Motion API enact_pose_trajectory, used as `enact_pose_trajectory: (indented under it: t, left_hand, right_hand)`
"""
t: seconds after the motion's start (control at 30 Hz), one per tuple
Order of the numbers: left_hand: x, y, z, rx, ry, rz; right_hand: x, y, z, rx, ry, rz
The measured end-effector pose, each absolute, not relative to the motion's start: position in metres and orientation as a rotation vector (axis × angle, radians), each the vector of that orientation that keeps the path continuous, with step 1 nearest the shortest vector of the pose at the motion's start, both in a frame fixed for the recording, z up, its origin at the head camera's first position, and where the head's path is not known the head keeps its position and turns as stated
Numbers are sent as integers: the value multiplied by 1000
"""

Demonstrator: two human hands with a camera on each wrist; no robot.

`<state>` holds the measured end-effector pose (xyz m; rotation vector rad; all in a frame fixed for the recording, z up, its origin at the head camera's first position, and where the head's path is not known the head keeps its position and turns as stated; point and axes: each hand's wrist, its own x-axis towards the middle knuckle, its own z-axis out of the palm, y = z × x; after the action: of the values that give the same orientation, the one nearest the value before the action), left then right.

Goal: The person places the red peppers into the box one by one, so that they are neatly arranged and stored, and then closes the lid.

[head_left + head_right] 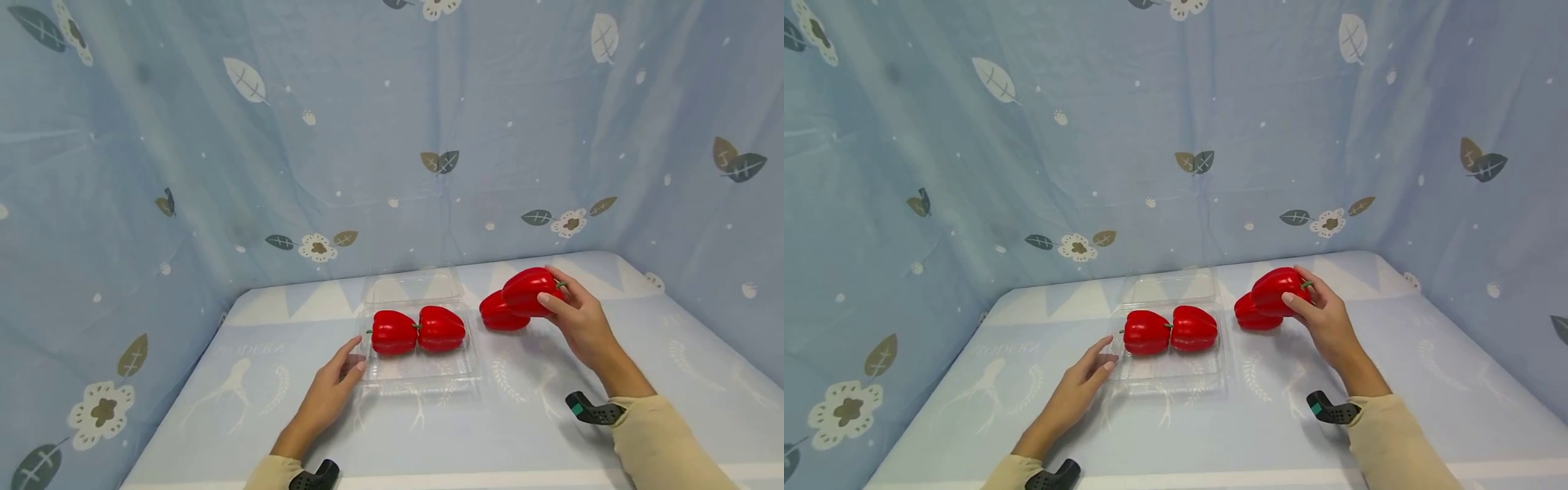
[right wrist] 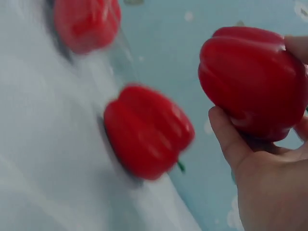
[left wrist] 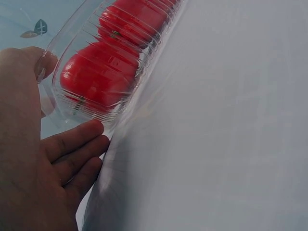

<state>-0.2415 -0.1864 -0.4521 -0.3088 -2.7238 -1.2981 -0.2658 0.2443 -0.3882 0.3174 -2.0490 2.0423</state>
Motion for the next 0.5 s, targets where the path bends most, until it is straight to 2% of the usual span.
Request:
enact_pose_trajectory:
  t: [0.5]
  left_hand:
    - [-242, -188, -451, -318, -2714, -1304]
  right_hand:
    - [-269, 209, -378, 418, -2003, 2216]
